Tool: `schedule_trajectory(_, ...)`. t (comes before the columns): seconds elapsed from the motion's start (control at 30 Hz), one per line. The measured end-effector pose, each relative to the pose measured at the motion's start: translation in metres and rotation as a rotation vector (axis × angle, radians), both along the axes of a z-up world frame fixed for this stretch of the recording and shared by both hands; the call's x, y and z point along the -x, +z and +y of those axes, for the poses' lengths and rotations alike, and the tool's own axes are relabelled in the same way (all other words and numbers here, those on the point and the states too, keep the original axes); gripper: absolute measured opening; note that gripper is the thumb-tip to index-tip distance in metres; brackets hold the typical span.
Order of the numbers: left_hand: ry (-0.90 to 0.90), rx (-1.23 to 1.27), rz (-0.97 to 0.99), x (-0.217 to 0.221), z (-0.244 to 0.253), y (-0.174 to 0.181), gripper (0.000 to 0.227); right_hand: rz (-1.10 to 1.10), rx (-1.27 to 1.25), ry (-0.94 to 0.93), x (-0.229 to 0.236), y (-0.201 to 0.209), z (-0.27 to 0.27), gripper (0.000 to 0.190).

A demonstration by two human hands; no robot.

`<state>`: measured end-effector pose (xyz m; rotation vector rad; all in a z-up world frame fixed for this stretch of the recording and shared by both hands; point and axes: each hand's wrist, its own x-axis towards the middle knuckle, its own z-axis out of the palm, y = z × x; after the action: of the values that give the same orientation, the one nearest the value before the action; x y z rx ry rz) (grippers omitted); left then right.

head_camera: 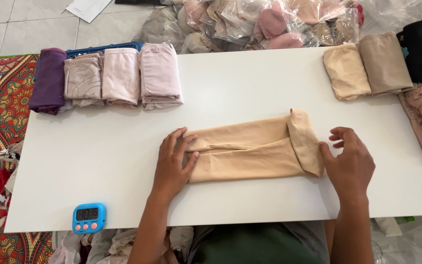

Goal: Folding and rolling individual pieces of underwear on a white table for organization and storage.

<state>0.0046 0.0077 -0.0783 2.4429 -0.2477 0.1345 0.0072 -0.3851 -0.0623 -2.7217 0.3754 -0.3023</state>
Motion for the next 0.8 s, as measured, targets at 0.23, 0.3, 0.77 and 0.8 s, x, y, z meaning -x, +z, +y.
schedule_trajectory(0.23, 0.014, 0.055, -0.062, -0.002, -0.001, 0.000, 0.052, -0.012, -0.034, 0.495, 0.001, 0.006, 0.018, 0.061)
schedule_trajectory(0.3, 0.218, -0.239, -0.016, -0.002, -0.001, 0.004, 0.051, 0.118, 0.029, 0.525, 0.007, 0.014, 0.030, 0.056)
schedule_trajectory(0.77, 0.275, -0.442, -0.168, 0.000, -0.037, -0.022, 0.030, -0.173, -0.406, 0.729, 0.033, -0.011, 0.091, 0.042)
schedule_trajectory(0.8, 0.277, -0.340, -0.108, 0.002, -0.039, -0.017, 0.032, -0.161, -0.431, 0.759, 0.035, -0.012, 0.102, 0.044)
